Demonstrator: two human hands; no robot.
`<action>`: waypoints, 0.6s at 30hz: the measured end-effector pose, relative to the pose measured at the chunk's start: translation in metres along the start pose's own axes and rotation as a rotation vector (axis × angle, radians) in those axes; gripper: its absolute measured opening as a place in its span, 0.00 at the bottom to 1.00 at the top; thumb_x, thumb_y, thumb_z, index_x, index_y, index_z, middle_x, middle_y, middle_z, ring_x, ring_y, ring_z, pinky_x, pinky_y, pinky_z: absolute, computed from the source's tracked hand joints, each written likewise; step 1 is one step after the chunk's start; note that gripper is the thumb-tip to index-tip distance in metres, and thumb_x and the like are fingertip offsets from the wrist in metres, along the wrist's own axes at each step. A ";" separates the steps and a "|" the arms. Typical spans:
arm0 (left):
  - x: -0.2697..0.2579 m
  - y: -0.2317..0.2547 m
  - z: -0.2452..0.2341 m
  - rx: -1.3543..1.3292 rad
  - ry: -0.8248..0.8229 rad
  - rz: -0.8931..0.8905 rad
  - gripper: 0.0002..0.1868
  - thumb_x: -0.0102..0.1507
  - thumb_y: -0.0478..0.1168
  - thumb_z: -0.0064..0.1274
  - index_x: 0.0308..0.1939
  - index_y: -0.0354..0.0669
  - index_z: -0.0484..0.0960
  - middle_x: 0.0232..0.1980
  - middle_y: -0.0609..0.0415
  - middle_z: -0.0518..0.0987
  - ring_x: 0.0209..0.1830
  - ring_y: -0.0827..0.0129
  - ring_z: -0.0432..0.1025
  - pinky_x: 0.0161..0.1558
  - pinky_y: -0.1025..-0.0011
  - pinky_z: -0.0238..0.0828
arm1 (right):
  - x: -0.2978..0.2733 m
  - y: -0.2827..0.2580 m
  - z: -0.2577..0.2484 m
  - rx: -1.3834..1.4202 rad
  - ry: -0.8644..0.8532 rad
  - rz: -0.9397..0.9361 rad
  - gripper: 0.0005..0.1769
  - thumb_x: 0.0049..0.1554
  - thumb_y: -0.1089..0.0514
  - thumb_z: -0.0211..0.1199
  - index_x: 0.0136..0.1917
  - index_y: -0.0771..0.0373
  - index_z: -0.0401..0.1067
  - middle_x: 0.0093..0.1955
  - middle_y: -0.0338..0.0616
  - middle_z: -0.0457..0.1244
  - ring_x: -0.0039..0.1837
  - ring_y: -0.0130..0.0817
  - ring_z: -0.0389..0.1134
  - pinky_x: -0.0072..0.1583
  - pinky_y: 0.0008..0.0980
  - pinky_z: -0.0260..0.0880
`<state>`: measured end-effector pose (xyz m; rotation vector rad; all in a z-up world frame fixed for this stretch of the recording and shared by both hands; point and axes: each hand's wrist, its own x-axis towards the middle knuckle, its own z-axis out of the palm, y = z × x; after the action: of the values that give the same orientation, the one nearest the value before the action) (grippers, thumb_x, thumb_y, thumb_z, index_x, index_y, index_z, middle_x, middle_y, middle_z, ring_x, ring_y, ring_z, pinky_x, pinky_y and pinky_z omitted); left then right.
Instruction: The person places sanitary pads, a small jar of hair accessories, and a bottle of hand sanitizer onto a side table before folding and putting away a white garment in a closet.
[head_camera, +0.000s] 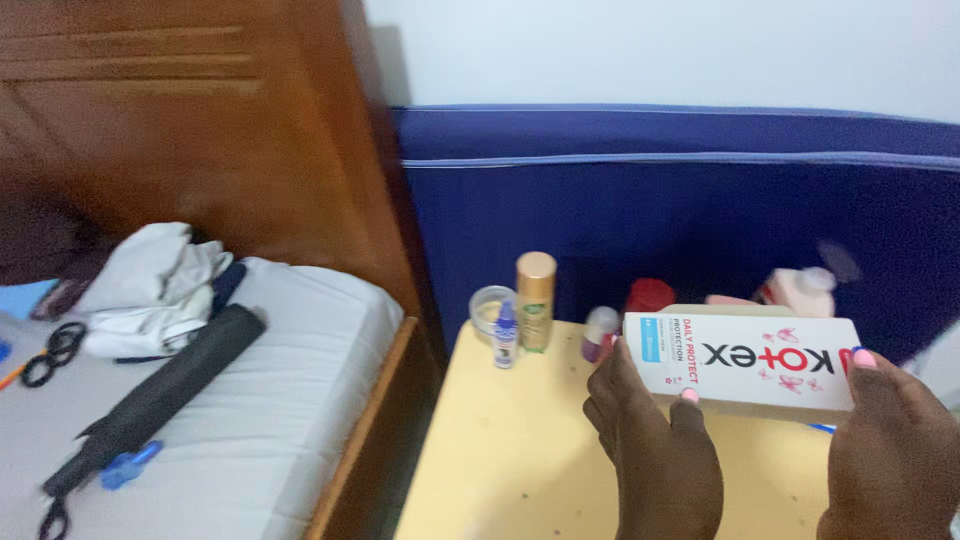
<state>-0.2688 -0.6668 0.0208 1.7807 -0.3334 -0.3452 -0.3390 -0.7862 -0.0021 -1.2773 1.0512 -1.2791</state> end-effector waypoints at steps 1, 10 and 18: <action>-0.003 -0.001 0.011 -0.025 -0.029 -0.012 0.43 0.61 0.31 0.51 0.78 0.40 0.47 0.76 0.50 0.57 0.75 0.56 0.51 0.74 0.54 0.44 | 0.007 0.000 -0.009 -0.038 0.013 -0.010 0.16 0.67 0.55 0.58 0.61 0.69 0.73 0.50 0.47 0.68 0.51 0.32 0.69 0.54 0.29 0.68; -0.019 -0.010 0.082 -0.154 -0.205 -0.143 0.43 0.62 0.29 0.50 0.78 0.39 0.45 0.72 0.47 0.56 0.75 0.60 0.53 0.74 0.61 0.51 | 0.069 0.054 -0.082 -0.095 0.057 -0.026 0.15 0.70 0.56 0.59 0.61 0.71 0.74 0.52 0.43 0.69 0.51 0.25 0.69 0.53 0.26 0.67; -0.028 -0.035 0.130 -0.054 -0.266 -0.182 0.43 0.61 0.31 0.52 0.78 0.39 0.50 0.72 0.50 0.60 0.72 0.56 0.54 0.73 0.59 0.50 | 0.092 0.093 -0.123 -0.246 0.104 0.065 0.17 0.72 0.54 0.59 0.58 0.73 0.76 0.48 0.48 0.68 0.49 0.29 0.65 0.51 0.32 0.63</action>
<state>-0.3452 -0.7626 -0.0413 1.7176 -0.3463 -0.7180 -0.4488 -0.8971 -0.0902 -1.3582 1.3472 -1.2049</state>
